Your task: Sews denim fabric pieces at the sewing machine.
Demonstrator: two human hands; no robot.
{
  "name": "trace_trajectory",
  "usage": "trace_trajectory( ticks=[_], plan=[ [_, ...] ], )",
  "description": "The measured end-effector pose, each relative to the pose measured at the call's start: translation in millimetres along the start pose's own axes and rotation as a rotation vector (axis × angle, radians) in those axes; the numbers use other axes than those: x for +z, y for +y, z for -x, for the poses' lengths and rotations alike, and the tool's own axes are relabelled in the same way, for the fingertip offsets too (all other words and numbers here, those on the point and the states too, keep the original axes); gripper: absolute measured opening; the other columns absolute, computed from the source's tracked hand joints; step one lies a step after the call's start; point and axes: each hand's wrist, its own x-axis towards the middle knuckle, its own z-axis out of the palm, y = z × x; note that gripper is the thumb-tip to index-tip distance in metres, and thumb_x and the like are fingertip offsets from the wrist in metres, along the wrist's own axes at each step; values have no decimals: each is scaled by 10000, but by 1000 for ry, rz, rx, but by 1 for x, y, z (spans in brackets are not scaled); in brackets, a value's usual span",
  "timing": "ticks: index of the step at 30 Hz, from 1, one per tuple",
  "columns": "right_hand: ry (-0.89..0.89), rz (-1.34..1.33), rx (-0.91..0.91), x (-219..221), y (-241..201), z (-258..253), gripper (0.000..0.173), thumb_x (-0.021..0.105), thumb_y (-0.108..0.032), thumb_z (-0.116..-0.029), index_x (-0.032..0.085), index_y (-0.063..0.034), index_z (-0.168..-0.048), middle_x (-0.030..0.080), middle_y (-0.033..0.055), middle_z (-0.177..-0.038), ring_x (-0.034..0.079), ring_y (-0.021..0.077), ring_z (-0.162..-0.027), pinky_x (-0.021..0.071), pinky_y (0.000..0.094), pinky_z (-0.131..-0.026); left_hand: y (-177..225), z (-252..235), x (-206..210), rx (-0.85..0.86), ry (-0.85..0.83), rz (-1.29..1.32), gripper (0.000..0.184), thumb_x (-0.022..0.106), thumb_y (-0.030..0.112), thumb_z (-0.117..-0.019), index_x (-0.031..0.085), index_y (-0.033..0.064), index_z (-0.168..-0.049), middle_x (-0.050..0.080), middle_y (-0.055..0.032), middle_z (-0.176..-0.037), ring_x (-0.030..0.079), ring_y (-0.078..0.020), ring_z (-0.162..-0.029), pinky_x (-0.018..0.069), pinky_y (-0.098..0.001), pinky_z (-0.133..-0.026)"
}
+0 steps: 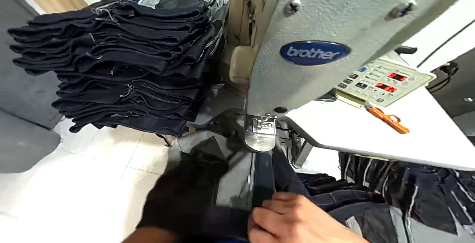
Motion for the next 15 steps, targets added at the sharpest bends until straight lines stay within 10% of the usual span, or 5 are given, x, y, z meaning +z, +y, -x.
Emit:
trace_trajectory(
  ticks=[3, 6, 9, 11, 15],
  plan=[
    [-14, 272, 73, 1, 12, 33, 231, 497, -63, -1016, 675, -149, -897, 642, 34, -810, 631, 223, -755, 497, 365, -636, 19, -41, -16, -181, -384, 96, 364, 484, 224, -1062, 736, -39, -1061, 738, -247, -988, 728, -402, -935, 565, -586, -827],
    [58, 465, 209, 13, 35, 83, 236, 459, -93, -1030, 640, -159, -895, 642, 39, -840, 646, 237, -826, 528, 388, -703, 9, -70, 51, 311, -158, 579, 360, 432, 164, -1096, 691, -19, -1265, 715, -139, -1250, 682, -177, -1170, 510, -338, -1063],
    [129, 498, 342, 17, 52, 109, 230, 425, -62, -1024, 627, -140, -948, 718, 58, -1000, 694, 251, -989, 561, 413, -832, 28, -98, 67, 719, 344, -75, 294, 472, 95, -1059, 717, 135, -1216, 733, -33, -1168, 678, -137, -1006, 509, -257, -884],
    [210, 339, 404, 18, 60, 111, 219, 441, -54, -969, 645, -134, -979, 752, 43, -1054, 715, 218, -1043, 576, 399, -886, 9, -89, 35, 493, 610, -461, 285, 474, 226, -1064, 628, 314, -1287, 693, 19, -1139, 652, -175, -928, 497, -335, -760],
    [522, -317, 545, 0, 65, 86, 187, 596, -339, -1013, 713, -241, -1122, 726, -117, -993, 673, -35, -898, 574, 170, -798, -29, -99, -2, 248, 702, -102, 218, 513, 294, -1069, 706, 193, -1077, 746, -1, -1084, 662, -135, -1162, 480, -403, -1064]
  ],
)
